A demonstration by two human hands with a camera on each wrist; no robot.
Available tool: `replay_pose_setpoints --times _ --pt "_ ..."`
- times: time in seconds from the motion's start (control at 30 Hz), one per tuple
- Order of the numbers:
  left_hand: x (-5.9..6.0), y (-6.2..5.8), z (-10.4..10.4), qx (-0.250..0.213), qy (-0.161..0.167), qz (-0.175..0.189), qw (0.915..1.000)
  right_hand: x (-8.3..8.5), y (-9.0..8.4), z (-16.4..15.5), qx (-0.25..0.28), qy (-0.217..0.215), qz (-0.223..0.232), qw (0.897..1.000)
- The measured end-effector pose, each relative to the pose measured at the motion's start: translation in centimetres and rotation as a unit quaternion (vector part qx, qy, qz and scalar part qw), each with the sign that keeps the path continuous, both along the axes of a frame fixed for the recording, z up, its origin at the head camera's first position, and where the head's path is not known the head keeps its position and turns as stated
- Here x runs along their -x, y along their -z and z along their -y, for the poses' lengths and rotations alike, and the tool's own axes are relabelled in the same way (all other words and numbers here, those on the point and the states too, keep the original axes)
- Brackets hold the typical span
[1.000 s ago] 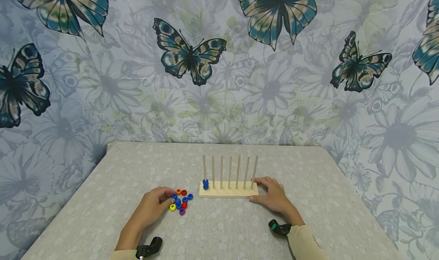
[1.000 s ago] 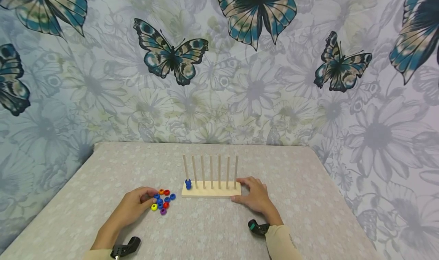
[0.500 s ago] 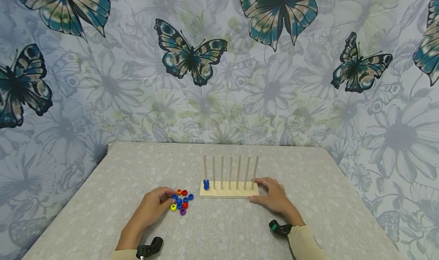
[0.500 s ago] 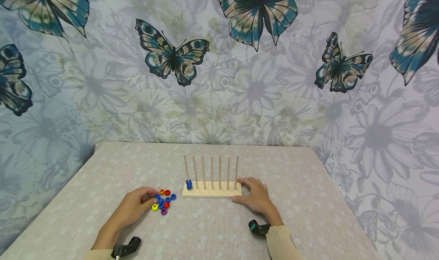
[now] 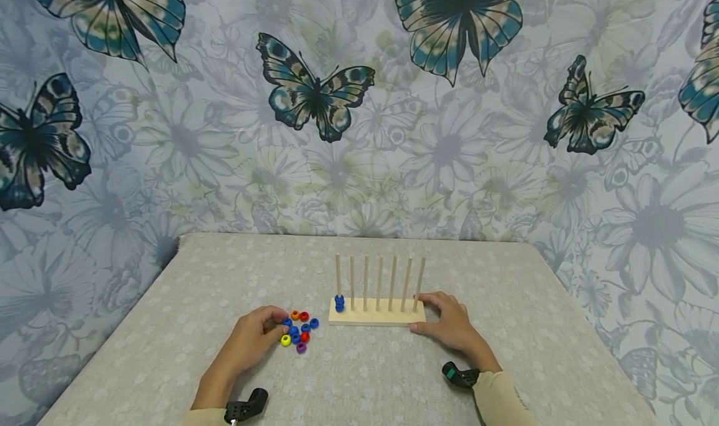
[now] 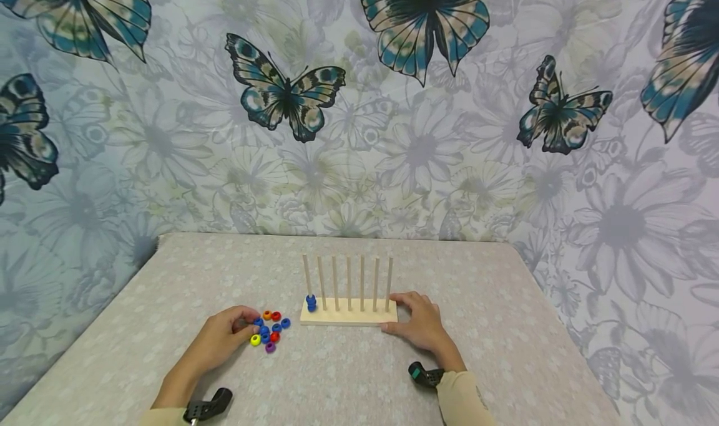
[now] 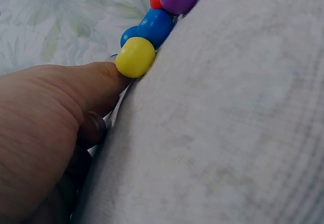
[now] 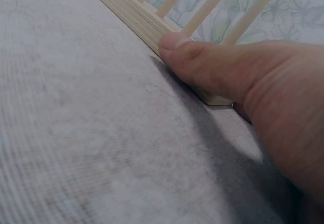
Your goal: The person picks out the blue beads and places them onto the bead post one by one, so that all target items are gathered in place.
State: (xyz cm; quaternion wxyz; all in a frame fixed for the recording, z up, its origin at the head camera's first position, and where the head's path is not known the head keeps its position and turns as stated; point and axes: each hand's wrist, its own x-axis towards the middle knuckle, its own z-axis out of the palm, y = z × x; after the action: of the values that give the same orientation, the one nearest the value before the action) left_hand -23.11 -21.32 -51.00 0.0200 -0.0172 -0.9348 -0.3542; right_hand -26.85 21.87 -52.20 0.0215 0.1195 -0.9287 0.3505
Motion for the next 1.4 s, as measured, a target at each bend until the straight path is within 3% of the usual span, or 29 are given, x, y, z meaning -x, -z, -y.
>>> replay_pose_setpoints --times 0.63,1.4 --pt "0.01 0.43 -0.02 -0.025 -0.026 -0.007 0.9993 -0.06 0.42 -0.10 0.001 0.005 0.007 1.000" --pt "-0.21 0.26 -0.23 -0.042 -0.063 -0.053 0.9957 0.13 0.24 -0.17 0.003 0.000 0.008 1.000"
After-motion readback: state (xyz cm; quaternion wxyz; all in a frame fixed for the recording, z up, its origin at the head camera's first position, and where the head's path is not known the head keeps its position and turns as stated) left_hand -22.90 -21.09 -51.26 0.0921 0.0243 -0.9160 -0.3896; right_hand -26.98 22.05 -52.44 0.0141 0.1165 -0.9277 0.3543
